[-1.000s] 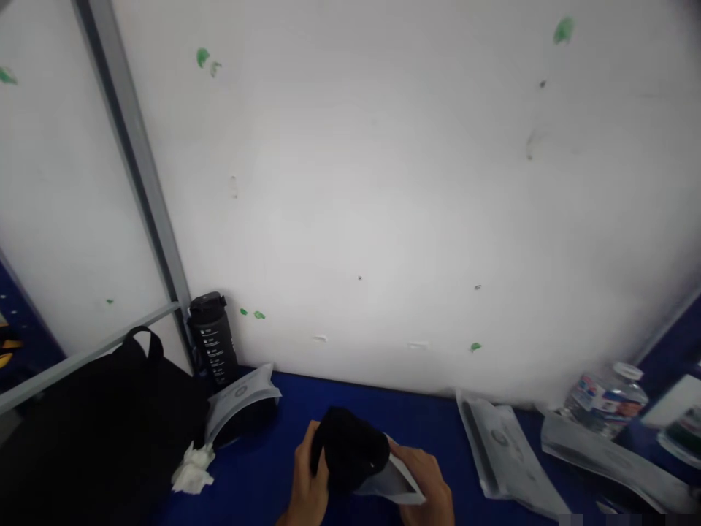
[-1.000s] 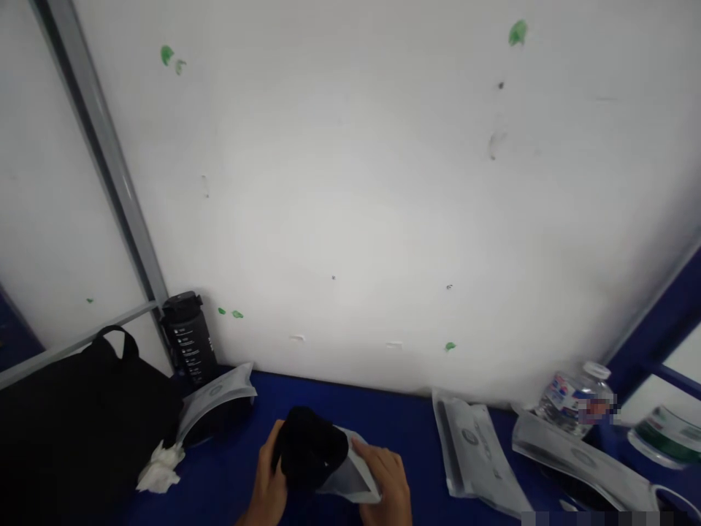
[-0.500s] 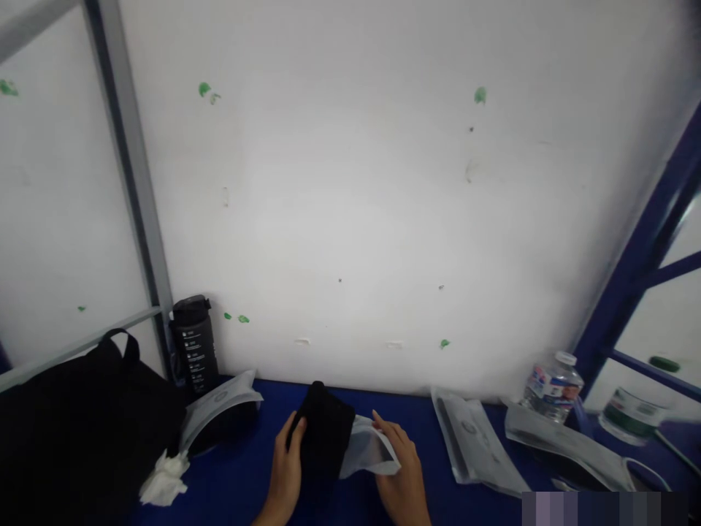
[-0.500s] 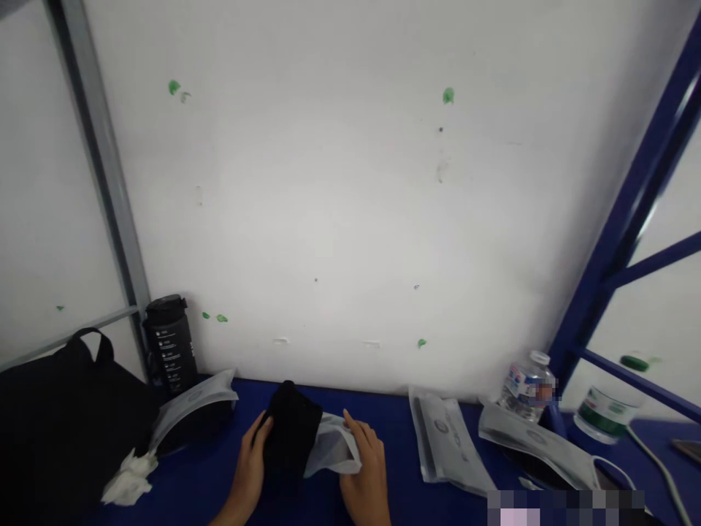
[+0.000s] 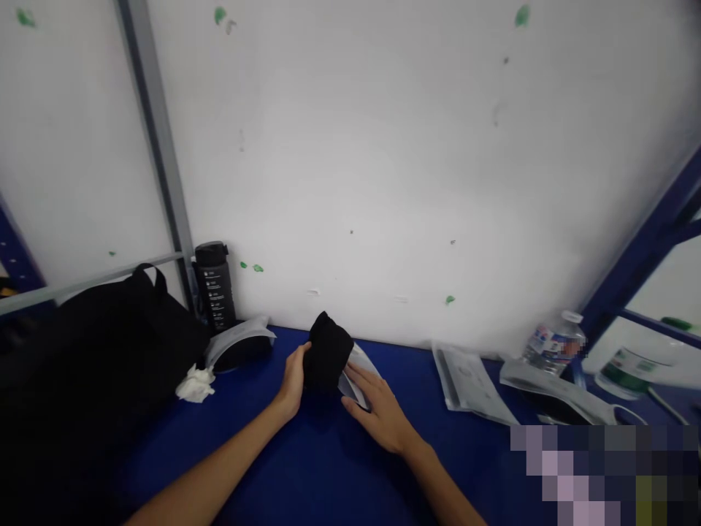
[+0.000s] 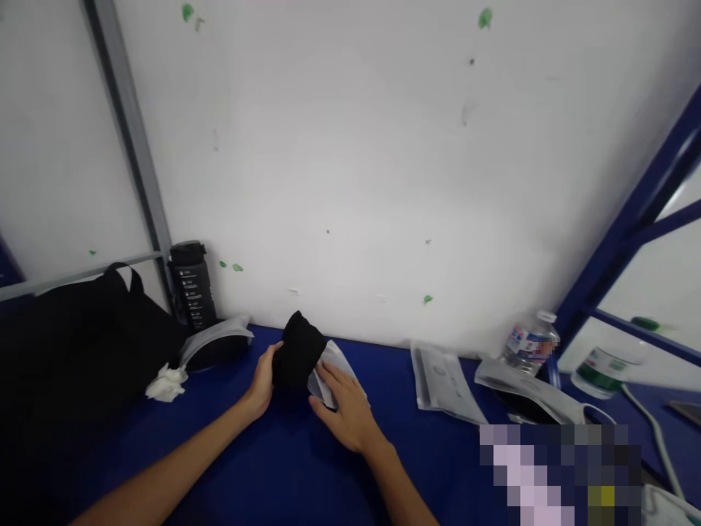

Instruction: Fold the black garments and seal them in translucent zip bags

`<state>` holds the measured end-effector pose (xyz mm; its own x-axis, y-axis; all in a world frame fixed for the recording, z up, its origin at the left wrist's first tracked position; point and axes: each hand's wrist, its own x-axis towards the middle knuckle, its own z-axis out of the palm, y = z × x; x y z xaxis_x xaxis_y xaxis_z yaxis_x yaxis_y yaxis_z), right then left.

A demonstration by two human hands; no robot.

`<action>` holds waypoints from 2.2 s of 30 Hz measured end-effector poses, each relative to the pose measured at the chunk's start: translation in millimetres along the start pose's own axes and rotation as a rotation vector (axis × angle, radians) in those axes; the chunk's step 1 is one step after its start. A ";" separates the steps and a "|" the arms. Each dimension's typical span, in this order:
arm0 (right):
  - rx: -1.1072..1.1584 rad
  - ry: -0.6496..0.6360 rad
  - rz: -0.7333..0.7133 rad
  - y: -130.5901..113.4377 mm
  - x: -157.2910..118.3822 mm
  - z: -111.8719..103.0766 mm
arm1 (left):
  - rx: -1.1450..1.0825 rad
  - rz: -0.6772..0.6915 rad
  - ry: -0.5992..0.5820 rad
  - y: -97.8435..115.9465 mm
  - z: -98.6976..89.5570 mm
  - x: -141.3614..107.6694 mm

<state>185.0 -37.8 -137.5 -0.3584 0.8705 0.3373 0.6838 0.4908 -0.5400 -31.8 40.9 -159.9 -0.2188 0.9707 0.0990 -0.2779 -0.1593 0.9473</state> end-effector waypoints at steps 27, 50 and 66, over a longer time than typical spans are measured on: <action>-0.107 0.081 -0.016 -1.7 -7.5 -0.8 | 0.249 0.040 -0.011 19.9 12.5 -18.8; -0.594 -0.044 0.273 -16.1 -82.0 -32.8 | 0.203 0.145 -0.094 23.9 16.8 -21.3; -0.578 -0.018 0.173 25.8 -81.0 -22.8 | 0.250 0.174 -0.100 23.2 16.4 -23.6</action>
<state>246.2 -96.5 -161.2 -0.2186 0.9387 0.2666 0.9659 0.2469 -0.0774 -17.8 17.2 -135.3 -0.1464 0.9476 0.2840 -0.0037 -0.2876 0.9577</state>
